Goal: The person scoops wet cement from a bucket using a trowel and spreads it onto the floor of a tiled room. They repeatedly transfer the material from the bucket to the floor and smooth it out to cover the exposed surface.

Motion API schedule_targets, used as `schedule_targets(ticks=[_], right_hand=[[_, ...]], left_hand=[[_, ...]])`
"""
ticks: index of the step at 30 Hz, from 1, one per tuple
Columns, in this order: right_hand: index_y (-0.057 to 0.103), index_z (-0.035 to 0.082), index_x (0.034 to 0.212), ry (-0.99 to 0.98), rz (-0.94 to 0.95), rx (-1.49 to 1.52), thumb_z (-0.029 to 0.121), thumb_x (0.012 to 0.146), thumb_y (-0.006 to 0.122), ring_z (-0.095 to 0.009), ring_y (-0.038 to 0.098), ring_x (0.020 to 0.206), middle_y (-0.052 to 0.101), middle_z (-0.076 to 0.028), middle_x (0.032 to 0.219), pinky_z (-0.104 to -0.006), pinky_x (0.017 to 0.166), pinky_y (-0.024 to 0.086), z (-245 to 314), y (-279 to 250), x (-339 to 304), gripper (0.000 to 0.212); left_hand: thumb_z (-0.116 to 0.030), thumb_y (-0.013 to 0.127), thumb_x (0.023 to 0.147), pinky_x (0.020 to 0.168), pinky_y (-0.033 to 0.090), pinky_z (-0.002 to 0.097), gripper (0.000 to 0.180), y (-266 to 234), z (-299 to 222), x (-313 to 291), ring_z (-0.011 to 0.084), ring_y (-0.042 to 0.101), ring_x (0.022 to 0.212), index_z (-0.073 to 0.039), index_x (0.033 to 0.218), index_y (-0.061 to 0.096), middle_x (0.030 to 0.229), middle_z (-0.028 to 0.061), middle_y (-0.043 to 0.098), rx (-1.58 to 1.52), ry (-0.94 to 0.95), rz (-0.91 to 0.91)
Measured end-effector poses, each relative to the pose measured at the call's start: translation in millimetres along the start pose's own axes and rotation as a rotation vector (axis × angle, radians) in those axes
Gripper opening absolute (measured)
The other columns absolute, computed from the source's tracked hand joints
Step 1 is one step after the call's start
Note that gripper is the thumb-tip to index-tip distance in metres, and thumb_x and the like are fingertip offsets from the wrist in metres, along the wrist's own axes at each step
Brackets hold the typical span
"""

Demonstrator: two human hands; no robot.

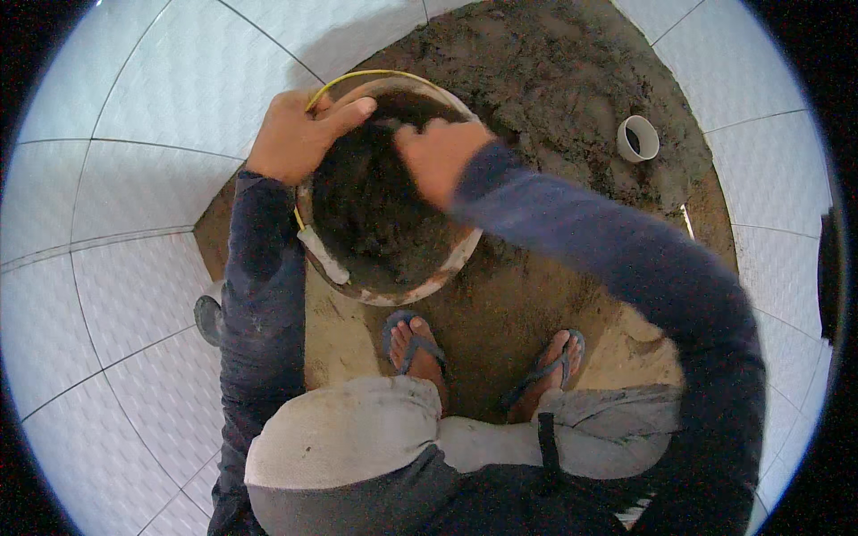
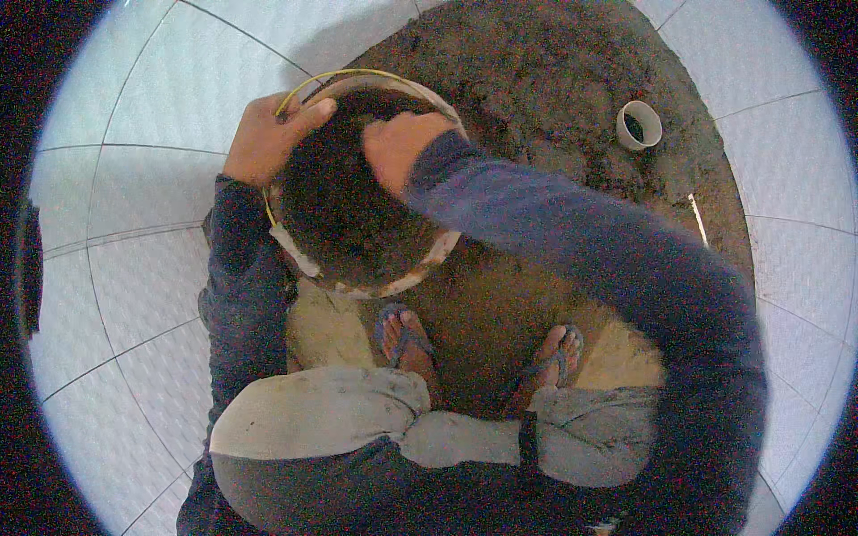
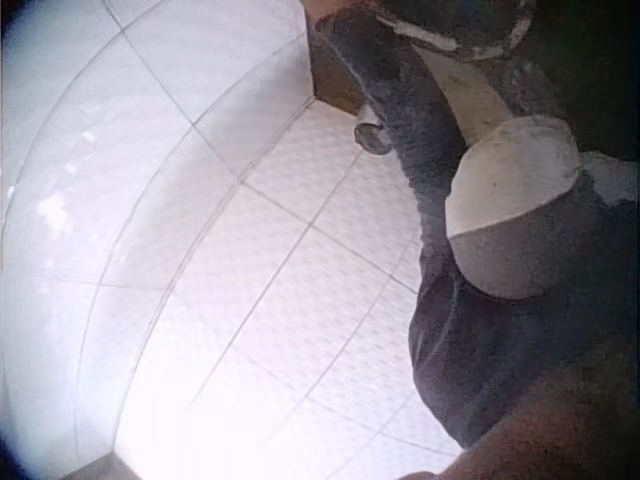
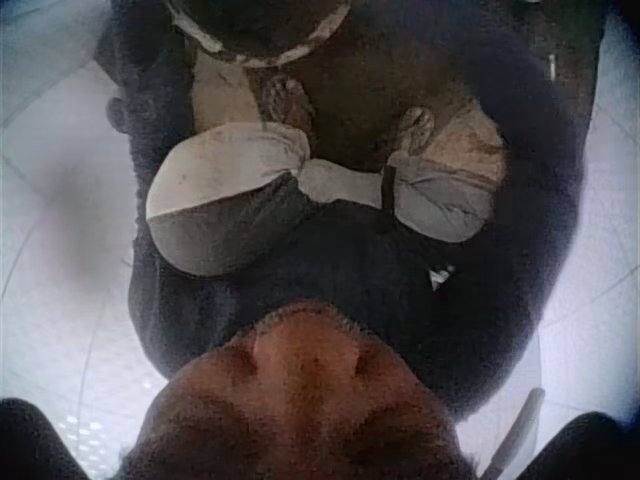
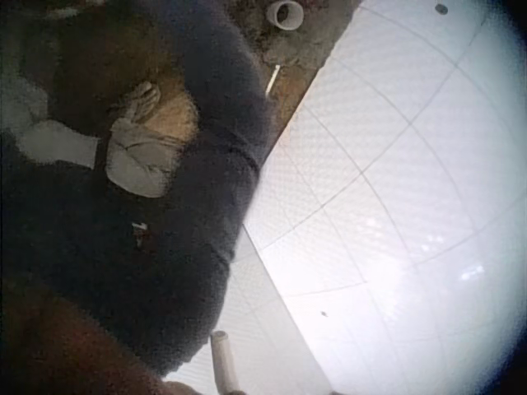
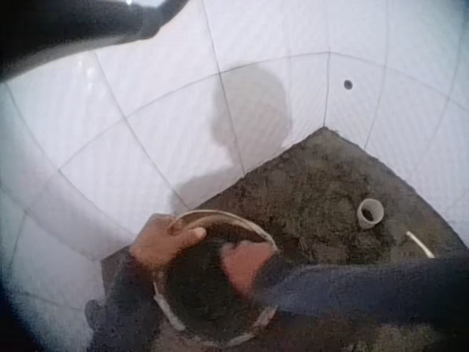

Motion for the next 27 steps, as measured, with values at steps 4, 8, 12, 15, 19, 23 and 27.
schedule_targets(ticks=[4,8,12,15,19,23,27], right_hand=[[0.066,0.004,0.092,-0.252,0.045,0.065,0.022,0.088,0.052,-0.035,0.071,0.076,0.070,-0.019,0.086,-0.0480,0.061,0.057,56.6,74.3,-48.0,0.024],[0.065,0.004,0.093,-0.128,0.205,-0.058,0.023,0.089,0.050,-0.035,0.070,0.074,0.070,-0.018,0.087,-0.0485,0.059,0.057,22.6,27.5,-46.0,0.024],[0.064,0.005,0.097,0.115,0.223,-0.048,0.023,0.092,0.048,-0.036,0.070,0.073,0.070,-0.018,0.089,-0.0484,0.058,0.056,-41.1,65.7,-36.8,0.024],[0.060,0.003,0.108,0.142,0.410,0.124,0.028,0.091,0.052,-0.039,0.069,0.078,0.069,-0.020,0.088,-0.0511,0.065,0.057,-33.0,120.0,-63.0,0.032],[0.062,0.002,0.107,0.188,0.658,0.226,0.032,0.086,0.059,-0.040,0.068,0.091,0.068,-0.023,0.098,-0.0553,0.076,0.056,-20.6,161.6,-88.0,0.037],[0.063,0.001,0.102,0.072,0.567,0.250,0.030,0.083,0.062,-0.040,0.067,0.072,0.066,-0.022,0.081,-0.0473,0.060,0.056,4.8,180.9,-95.7,0.034],[0.062,0.001,0.096,-0.055,-0.241,0.341,0.032,0.086,0.061,-0.034,0.063,0.056,0.061,-0.016,0.068,-0.0426,0.049,0.053,10.6,175.8,-123.3,0.033]], left_hand=[[-0.042,0.076,0.083,0.052,0.037,0.0265,0.045,2.8,7.7,-10.0,0.0065,0.045,0.060,-0.007,0.067,0.054,0.062,-0.0041,0.050,-0.058,-0.029,0.047],[-0.038,0.077,0.082,0.054,0.038,0.0247,0.045,9.2,-23.1,-40.1,0.0060,0.045,0.061,-0.007,0.062,0.051,0.062,-0.0047,0.050,-0.044,-0.002,-0.006],[-0.033,0.078,0.081,0.053,0.037,0.0253,0.044,32.1,-42.2,-52.9,0.0056,0.043,0.059,-0.005,0.059,0.052,0.061,-0.0054,0.048,-0.112,0.074,-0.112],[-0.031,0.077,0.080,0.054,0.039,0.0260,0.038,27.8,-43.5,-65.5,0.0061,0.044,0.060,-0.003,0.064,0.058,0.061,-0.0040,0.050,-0.130,0.002,-0.145],[-0.030,0.077,0.079,0.052,0.038,0.0269,0.035,32.1,-48.7,-78.4,0.0075,0.044,0.057,-0.002,0.067,0.059,0.059,-0.0027,0.048,-0.210,0.163,-0.254],[-0.030,0.076,0.077,0.051,0.037,0.0296,0.033,27.8,-40.0,-79.2,0.0112,0.042,0.054,-0.001,0.071,0.061,0.055,0.0006,0.045,-0.242,0.009,-0.232],[-0.036,0.077,0.078,0.051,0.035,0.0280,0.045,32.3,-48.1,-63.8,0.0077,0.042,0.056,-0.004,0.061,0.051,0.057,-0.0025,0.047,-0.260,0.058,-0.209]])
Point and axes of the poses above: each hand's wrist, its own x-axis towards the middle knuckle, its own y-axis out of the palm, z = x × y, the point moved 9 cm from there along x, towards the middle knuckle
